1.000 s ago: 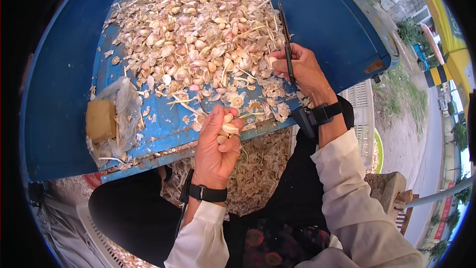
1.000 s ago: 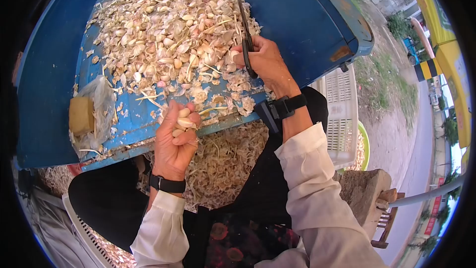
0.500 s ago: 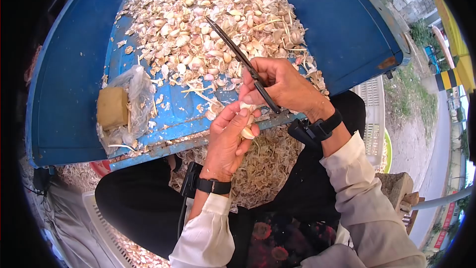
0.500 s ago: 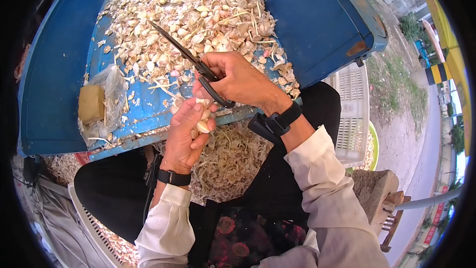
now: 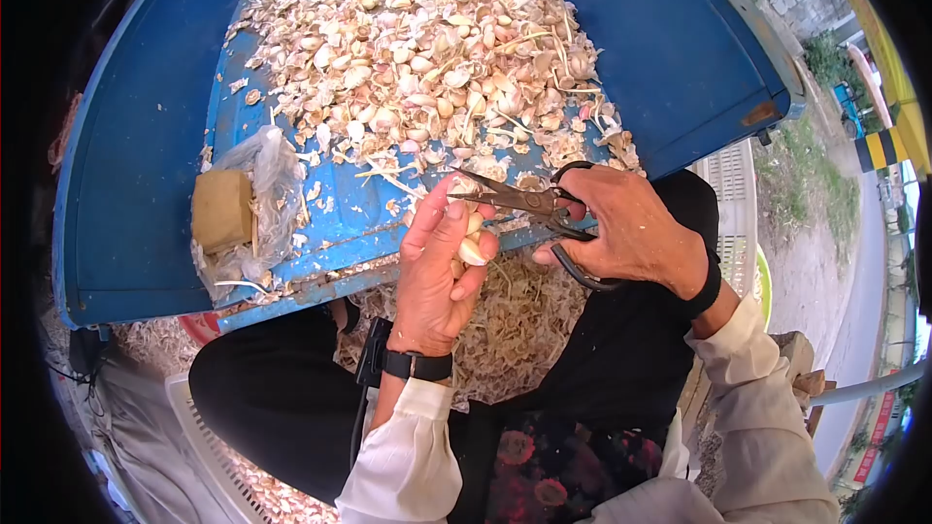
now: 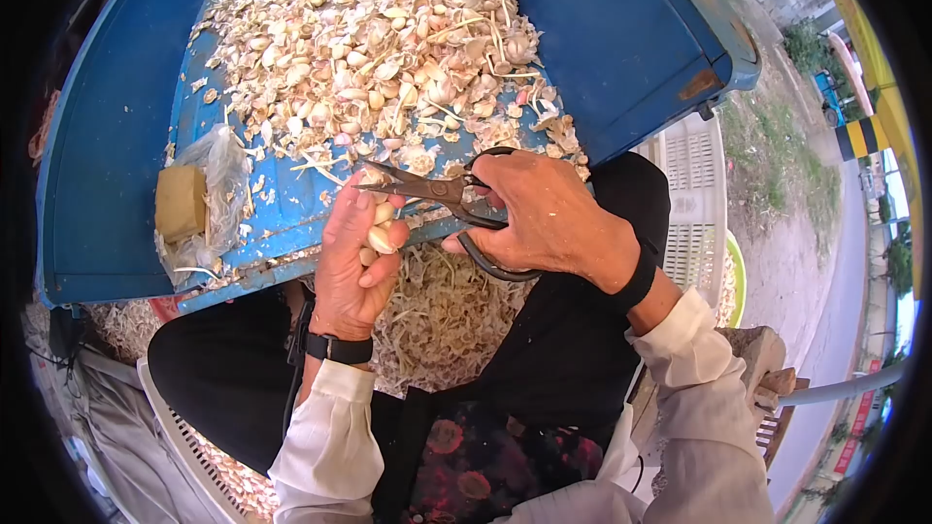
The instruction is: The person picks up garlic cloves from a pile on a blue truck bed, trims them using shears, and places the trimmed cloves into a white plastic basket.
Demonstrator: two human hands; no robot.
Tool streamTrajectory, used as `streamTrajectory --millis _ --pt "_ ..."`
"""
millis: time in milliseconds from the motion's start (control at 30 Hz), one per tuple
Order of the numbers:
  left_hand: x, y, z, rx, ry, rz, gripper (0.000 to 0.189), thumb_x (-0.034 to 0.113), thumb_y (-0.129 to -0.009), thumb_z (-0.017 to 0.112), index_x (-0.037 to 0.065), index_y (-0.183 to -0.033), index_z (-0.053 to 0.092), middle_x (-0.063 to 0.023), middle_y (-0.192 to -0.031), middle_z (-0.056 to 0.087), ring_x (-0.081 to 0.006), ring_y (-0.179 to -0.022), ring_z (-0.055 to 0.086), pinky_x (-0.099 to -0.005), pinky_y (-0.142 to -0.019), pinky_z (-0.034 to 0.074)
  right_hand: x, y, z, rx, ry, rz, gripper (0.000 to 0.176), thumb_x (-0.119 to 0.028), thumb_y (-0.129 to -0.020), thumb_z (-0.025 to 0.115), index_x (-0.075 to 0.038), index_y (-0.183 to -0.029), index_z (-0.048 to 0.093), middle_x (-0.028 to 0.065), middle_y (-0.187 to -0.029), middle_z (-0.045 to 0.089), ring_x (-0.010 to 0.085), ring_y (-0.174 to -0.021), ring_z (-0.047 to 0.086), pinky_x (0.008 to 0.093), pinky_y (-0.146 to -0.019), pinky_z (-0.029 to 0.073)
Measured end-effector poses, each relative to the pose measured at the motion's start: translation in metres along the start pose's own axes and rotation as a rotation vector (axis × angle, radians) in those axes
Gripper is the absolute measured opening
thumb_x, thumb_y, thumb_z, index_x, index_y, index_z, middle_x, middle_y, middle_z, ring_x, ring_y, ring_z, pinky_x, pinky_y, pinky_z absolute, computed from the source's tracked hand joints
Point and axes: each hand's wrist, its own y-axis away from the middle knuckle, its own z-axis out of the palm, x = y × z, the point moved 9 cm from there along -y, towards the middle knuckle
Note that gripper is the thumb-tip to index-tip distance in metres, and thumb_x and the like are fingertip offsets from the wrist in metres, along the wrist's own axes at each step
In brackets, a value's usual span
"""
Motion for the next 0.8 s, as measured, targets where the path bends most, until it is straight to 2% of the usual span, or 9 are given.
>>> streamTrajectory --millis 133,367,433,467,533,567,667,733,800 --pt "0.002 0.001 -0.006 -0.016 -0.03 -0.005 0.044 0.019 -0.098 0.057 0.007 -0.137 0.043 -0.0133 -0.103 0.059 -0.012 -0.07 0.059 -0.0127 -0.035 0.035 0.001 -0.004 0.007 -0.112 0.087 0.053 0.055 -0.053 -0.07 0.077 -0.003 -0.075 0.054 0.0116 -0.062 0.06 0.0334 -0.061 0.063 0.0415 -0.055 0.048" --pt "0.0 0.002 0.001 -0.126 -0.002 -0.018 0.039 0.016 -0.097 0.057 0.006 -0.133 0.048 -0.0133 -0.103 0.059 -0.0119 -0.069 0.057 -0.013 -0.035 0.034 0.006 0.002 0.017 -0.123 0.052 0.072 0.053 -0.051 -0.073 0.076 -0.002 -0.069 0.056 0.0125 -0.056 0.059 0.0358 -0.056 0.061 0.0425 -0.053 0.047" --pt "0.0 0.003 0.006 -0.163 0.002 -0.028 0.038 0.016 -0.097 0.057 0.006 -0.133 0.048 -0.0129 -0.103 0.059 -0.0117 -0.068 0.057 -0.013 -0.035 0.033 0.008 0.004 0.029 -0.132 -0.207 0.094 0.049 -0.047 -0.076 0.077 -0.002 -0.07 0.058 0.0117 -0.054 0.055 0.0262 -0.048 0.057 0.0371 -0.049 0.042" --pt "-0.002 0.004 0.006 -0.157 -0.011 -0.048 0.037 0.016 -0.097 0.058 0.005 -0.131 0.05 -0.0121 -0.102 0.059 -0.011 -0.067 0.057 -0.0128 -0.035 0.033 0.007 0.002 0.029 -0.132 -0.208 0.092 0.049 -0.047 -0.076 0.077 -0.002 -0.07 0.058 0.0117 -0.054 0.055 0.0262 -0.048 0.057 0.0371 -0.049 0.042" --pt "-0.005 0.003 0.008 -0.158 -0.016 -0.068 0.035 0.016 -0.097 0.058 0.004 -0.129 0.051 -0.0112 -0.101 0.06 -0.0102 -0.067 0.057 -0.0126 -0.034 0.032 0.025 -0.003 0.013 0.018 -0.474 0.309 0.045 -0.042 -0.077 0.078 -0.001 -0.074 0.06 0.0065 -0.051 0.048 0.0139 -0.047 0.045 0.0308 -0.047 0.036" --pt "-0.006 0.003 0.004 -0.13 -0.074 -0.1 0.033 0.016 -0.096 0.059 0.003 -0.126 0.053 -0.0104 -0.1 0.06 -0.0091 -0.065 0.056 -0.0125 -0.034 0.031 0.024 -0.012 -0.002 0.061 -0.554 0.325 0.042 -0.039 -0.076 0.08 -0.001 -0.077 0.061 0.0029 -0.055 0.047 0.0076 -0.053 0.04 0.0264 -0.049 0.033" --pt "-0.01 0.004 0.006 -0.107 -0.192 -0.172 0.032 0.016 -0.096 0.06 0.0 -0.123 0.054 -0.0094 -0.098 0.059 -0.008 -0.064 0.054 -0.0119 -0.033 0.029 0.015 -0.048 -0.01 0.045 -0.684 0.189 0.039 -0.034 -0.075 0.08 0.0 -0.081 0.063 0.0032 -0.061 0.053 0.0088 -0.057 0.045 0.0271 -0.052 0.036" --pt "-0.011 0.006 0.003 -0.097 -0.249 -0.2 0.033 0.016 -0.095 0.06 -0.002 -0.122 0.053 -0.0093 -0.098 0.058 -0.0079 -0.064 0.052 -0.0114 -0.033 0.029 -0.013 -0.062 0.019 -0.367 -0.665 -0.035 0.035 -0.03 -0.075 0.08 -0.003 -0.093 0.065 -0.0015 -0.074 0.055 0.0071 -0.068 0.048 0.0247 -0.059 0.038" --pt "-0.012 0.008 0.001 -0.124 -0.238 -0.233 0.034 0.014 -0.095 0.06 -0.002 -0.123 0.054 -0.0086 -0.096 0.059 -0.0074 -0.062 0.052 -0.0119 -0.033 0.029 -0.016 -0.065 0.024 -0.39 -0.652 -0.057 0.036 -0.031 -0.075 0.079 -0.004 -0.093 0.065 -0.0023 -0.073 0.055 0.0082 -0.067 0.048 0.0255 -0.059 0.038"
